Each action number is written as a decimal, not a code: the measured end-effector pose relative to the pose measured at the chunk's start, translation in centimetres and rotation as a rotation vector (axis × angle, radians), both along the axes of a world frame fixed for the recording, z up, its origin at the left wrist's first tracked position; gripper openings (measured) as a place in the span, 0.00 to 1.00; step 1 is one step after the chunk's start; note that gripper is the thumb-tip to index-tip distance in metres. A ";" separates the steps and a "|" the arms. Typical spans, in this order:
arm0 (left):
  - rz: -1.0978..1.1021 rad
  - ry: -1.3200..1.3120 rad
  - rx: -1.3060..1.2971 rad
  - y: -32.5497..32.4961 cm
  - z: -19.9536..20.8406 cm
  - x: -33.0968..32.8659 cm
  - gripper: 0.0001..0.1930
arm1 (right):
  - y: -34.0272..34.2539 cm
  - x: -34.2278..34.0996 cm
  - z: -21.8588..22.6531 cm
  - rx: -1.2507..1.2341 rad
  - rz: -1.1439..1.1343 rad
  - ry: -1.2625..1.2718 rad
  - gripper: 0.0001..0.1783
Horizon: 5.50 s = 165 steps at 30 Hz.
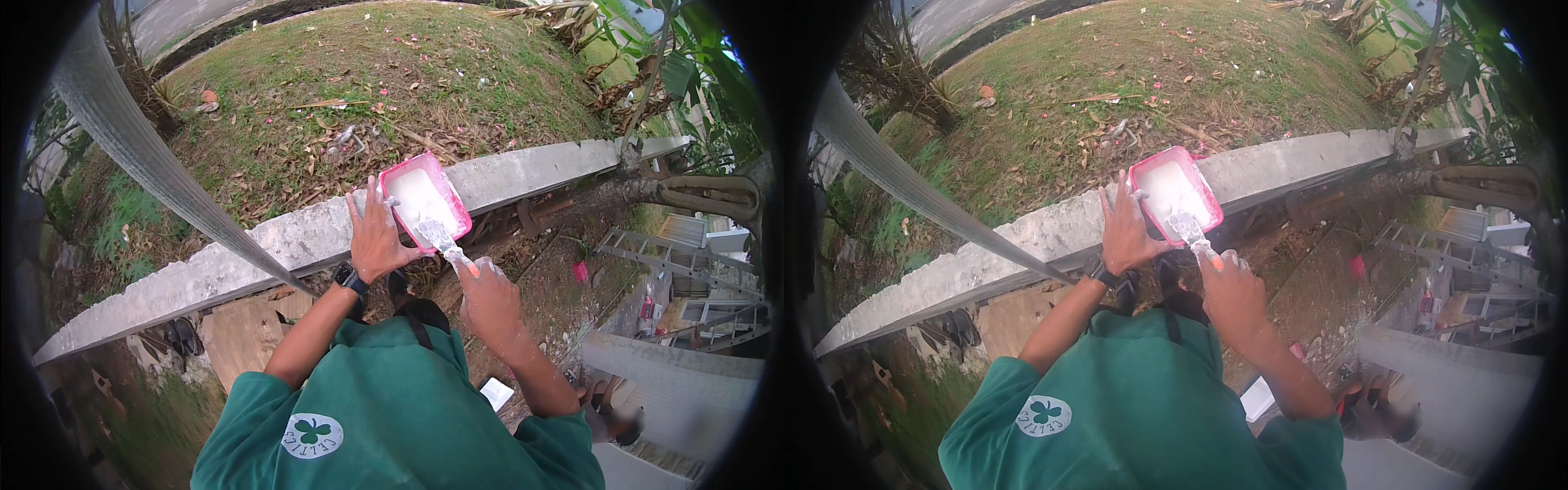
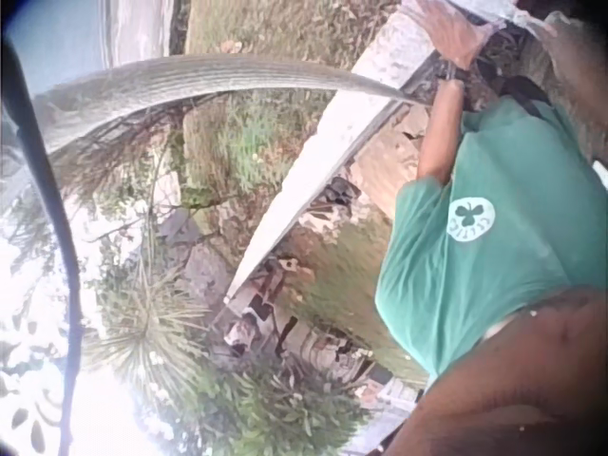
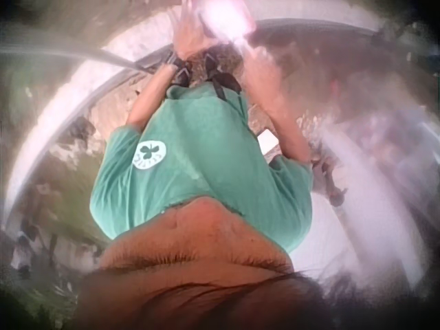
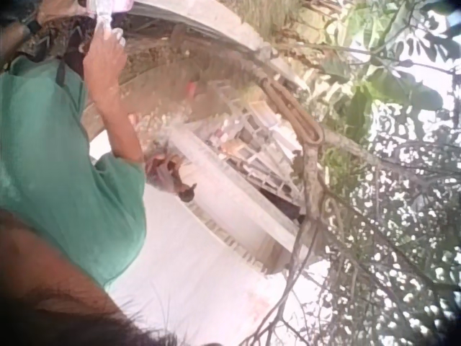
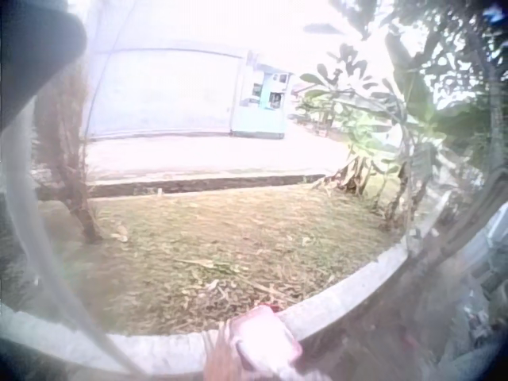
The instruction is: The person mixes white paint in a pink tray using a putty knife, repeatedly scraping and folding the paint. They move between a tiled patio and a grassy area, handling the tray and a paint bucket while another person works nearby.
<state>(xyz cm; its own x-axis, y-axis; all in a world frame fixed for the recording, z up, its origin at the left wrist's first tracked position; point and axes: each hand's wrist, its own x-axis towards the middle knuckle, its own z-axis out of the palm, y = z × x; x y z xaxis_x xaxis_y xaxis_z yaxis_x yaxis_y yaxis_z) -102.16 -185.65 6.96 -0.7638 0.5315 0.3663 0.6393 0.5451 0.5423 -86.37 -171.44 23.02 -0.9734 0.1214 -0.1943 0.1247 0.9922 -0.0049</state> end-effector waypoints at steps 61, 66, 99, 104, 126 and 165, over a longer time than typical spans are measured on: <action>-0.002 -0.068 -0.111 0.3 0.3 0.0 0.57 | 3.6 -1.2 -0.6 -0.071 0.005 -0.096 0.33; 0.006 -0.051 -0.135 0.3 0.5 0.0 0.58 | 5.1 -0.5 1.3 -0.065 -0.010 -0.032 0.33; 0.019 -0.027 -0.089 0.3 0.4 0.1 0.56 | -0.3 -17.8 5.5 0.262 0.106 -0.349 0.10; 0.023 -0.043 -0.082 0.2 0.4 0.2 0.54 | -1.9 -16.0 5.1 0.245 0.143 -0.386 0.10; -0.029 -0.059 -0.130 0.1 0.6 -0.1 0.55 | 2.5 -30.3 2.7 0.189 0.384 -0.778 0.16; 0.004 -0.305 0.105 4.2 -2.0 -10.2 0.19 | 0.6 -0.3 -11.7 -0.938 -0.705 0.947 0.17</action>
